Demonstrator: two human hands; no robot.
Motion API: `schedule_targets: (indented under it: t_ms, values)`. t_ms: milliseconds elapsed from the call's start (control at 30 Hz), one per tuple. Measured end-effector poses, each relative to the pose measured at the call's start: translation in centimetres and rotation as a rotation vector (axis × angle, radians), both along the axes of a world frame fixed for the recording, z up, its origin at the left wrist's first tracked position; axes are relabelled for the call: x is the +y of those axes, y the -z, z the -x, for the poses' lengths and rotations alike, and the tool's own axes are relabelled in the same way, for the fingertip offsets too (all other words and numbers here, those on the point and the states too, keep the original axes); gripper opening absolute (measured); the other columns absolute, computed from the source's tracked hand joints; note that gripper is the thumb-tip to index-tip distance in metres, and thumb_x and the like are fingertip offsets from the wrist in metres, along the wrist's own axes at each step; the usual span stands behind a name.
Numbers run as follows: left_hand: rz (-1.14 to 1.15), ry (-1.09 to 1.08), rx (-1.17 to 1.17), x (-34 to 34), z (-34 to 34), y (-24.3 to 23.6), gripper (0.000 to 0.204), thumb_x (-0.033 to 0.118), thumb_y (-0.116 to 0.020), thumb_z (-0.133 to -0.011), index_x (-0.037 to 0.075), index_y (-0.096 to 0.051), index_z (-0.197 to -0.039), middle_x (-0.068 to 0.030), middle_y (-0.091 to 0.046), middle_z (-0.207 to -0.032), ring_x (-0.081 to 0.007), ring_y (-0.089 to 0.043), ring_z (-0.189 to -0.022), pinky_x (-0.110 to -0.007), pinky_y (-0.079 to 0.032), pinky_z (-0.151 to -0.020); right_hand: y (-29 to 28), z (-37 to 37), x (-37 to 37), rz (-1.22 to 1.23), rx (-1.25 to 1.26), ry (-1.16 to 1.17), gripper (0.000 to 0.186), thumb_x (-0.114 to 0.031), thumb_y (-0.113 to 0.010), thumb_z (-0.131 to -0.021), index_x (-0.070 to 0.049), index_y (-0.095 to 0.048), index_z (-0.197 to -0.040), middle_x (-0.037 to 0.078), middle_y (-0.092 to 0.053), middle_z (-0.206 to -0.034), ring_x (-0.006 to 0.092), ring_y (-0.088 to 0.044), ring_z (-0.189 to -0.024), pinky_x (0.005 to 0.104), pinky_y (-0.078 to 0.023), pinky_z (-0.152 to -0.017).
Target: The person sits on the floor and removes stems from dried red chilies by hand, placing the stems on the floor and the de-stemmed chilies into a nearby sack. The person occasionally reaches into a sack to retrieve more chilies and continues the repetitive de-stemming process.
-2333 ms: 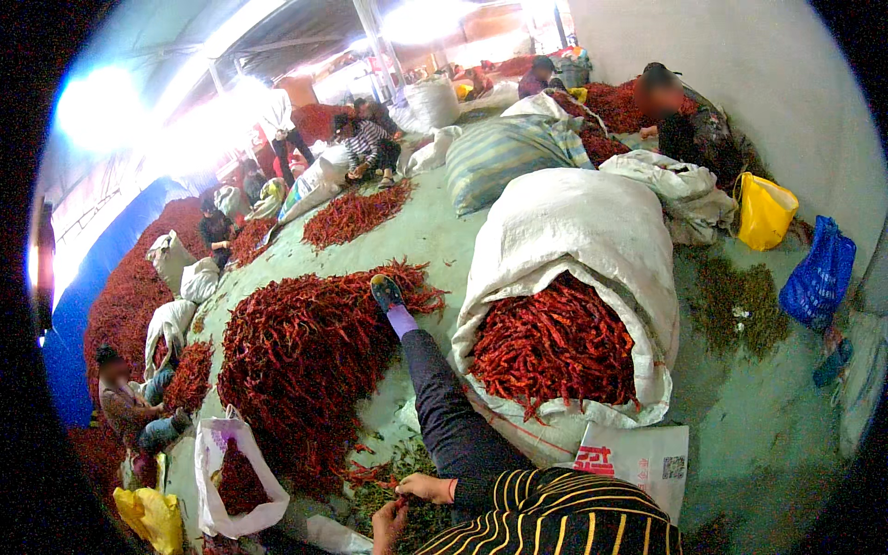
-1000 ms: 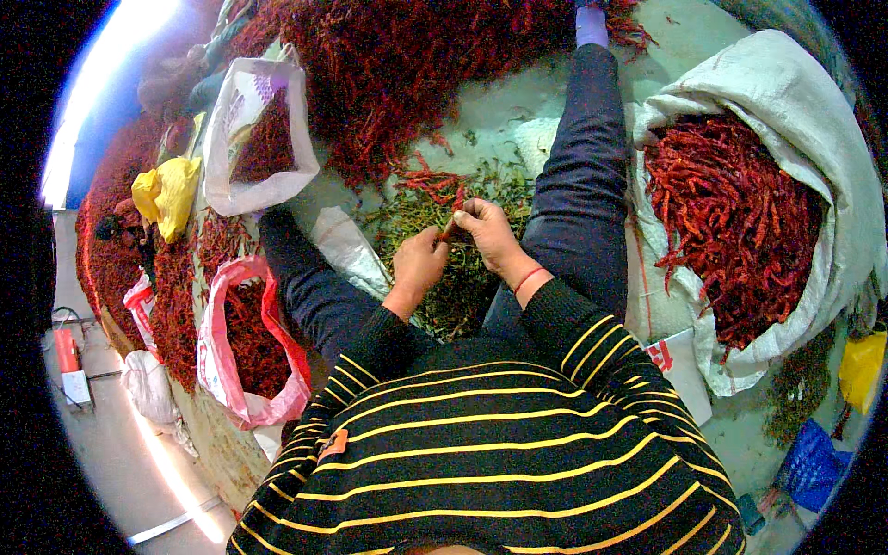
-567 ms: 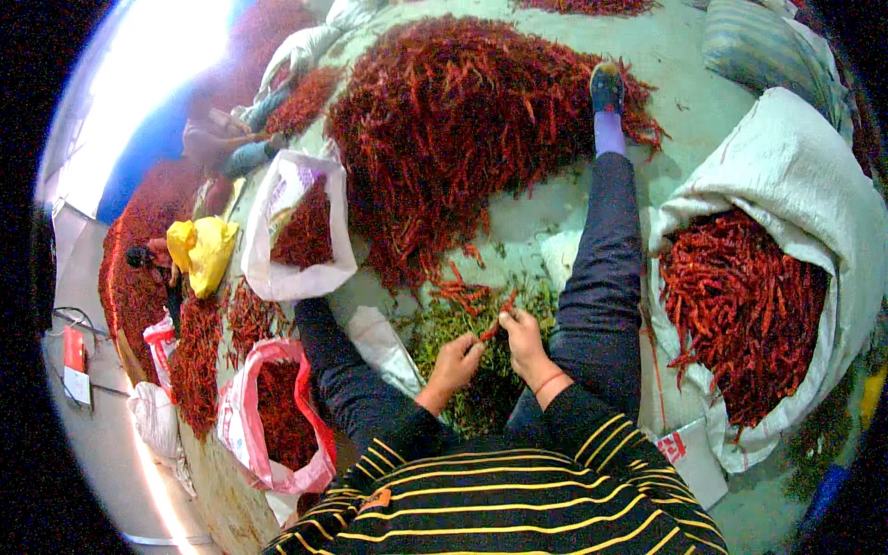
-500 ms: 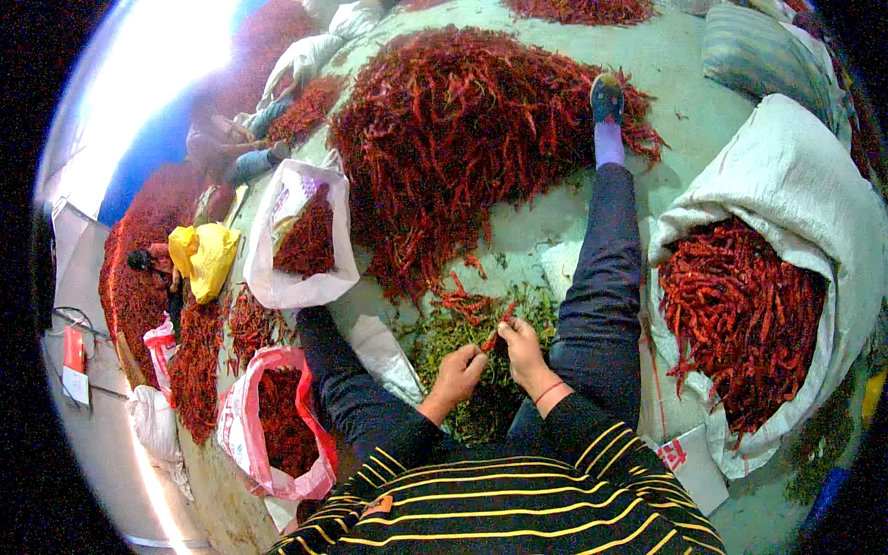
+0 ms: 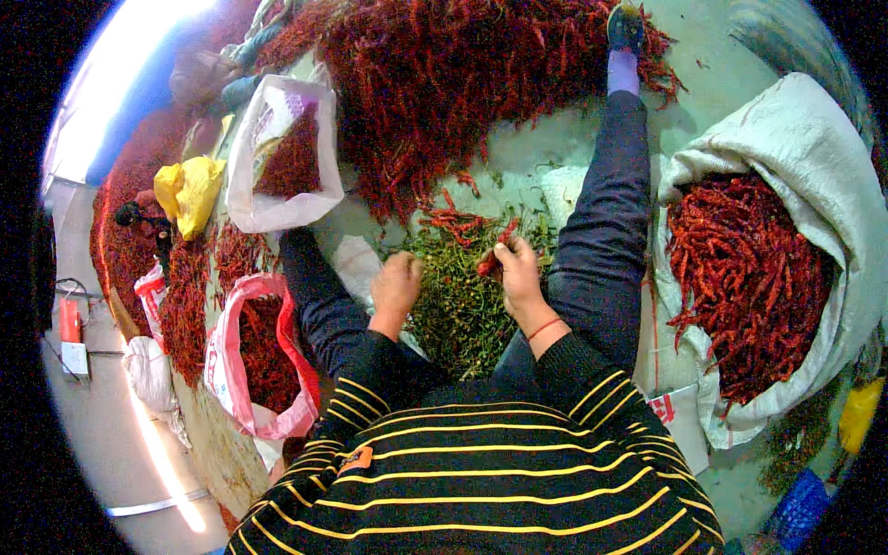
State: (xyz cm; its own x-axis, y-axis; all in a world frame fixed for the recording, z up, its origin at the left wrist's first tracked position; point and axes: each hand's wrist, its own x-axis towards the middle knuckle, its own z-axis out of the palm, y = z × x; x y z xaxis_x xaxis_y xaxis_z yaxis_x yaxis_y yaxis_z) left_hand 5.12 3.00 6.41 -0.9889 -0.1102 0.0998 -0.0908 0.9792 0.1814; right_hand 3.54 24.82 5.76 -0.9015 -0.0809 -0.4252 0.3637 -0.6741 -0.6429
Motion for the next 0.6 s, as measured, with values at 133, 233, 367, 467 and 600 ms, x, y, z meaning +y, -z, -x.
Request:
schedule_targets:
  t_ms: [133,233,367,467,600]
  values:
    - [-0.017,0.069,0.042,0.2,4.3,-1.1,0.013,0.016,-0.054,-0.081,0.010,-0.058,-0.092,-0.0115,-0.058,-0.090,-0.0313,-0.057,-0.087,-0.044,-0.047,-0.071,0.9,0.3,-0.5,0.045,-0.024,-0.024,0.004,-0.007,-0.047,-0.089,-0.008,-0.047,-0.092,0.004,-0.054,-0.079,0.0153,-0.056,-0.068,0.0313,-0.049,-0.062]
    - [0.032,0.186,0.060,1.2,7.7,0.2,0.021,0.010,-0.054,-0.078,0.011,-0.059,-0.098,-0.0104,-0.055,-0.104,-0.0301,-0.052,-0.100,-0.043,-0.046,-0.078,2.1,0.2,-0.6,0.000,-0.009,-0.078,0.008,-0.003,-0.048,-0.086,-0.007,-0.047,-0.092,0.003,-0.052,-0.079,0.0153,-0.054,-0.067,0.0303,-0.048,-0.062]
    - [0.182,0.286,0.053,2.0,10.0,3.1,0.029,0.006,-0.055,-0.075,0.010,-0.057,-0.103,-0.0089,-0.046,-0.124,-0.0309,-0.043,-0.114,-0.045,-0.042,-0.085,2.0,0.3,-1.0,-0.167,0.061,-0.140,0.005,-0.009,-0.054,-0.085,-0.008,-0.048,-0.084,-0.001,-0.047,-0.072,0.0090,-0.045,-0.059,0.0244,-0.037,-0.052]
    - [0.297,0.296,0.041,1.1,10.5,4.1,0.030,0.008,-0.058,-0.072,0.006,-0.055,-0.102,-0.0099,-0.050,-0.120,-0.0290,-0.044,-0.114,-0.043,-0.039,-0.087,1.0,0.3,-0.7,-0.171,0.029,-0.193,0.008,-0.013,-0.054,-0.086,-0.010,-0.049,-0.081,-0.004,-0.044,-0.063,0.0063,-0.041,-0.052,0.0233,-0.033,-0.047]
    - [-0.023,0.185,-0.092,2.0,10.1,0.9,0.026,0.013,-0.060,-0.076,0.002,-0.054,-0.099,-0.0098,-0.062,-0.081,-0.0245,-0.061,-0.076,-0.038,-0.047,-0.071,1.1,0.6,-0.2,-0.080,-0.060,-0.200,0.013,-0.018,-0.047,-0.091,-0.010,-0.048,-0.081,-0.004,-0.039,-0.055,0.0068,-0.039,-0.046,0.0215,-0.030,-0.042]
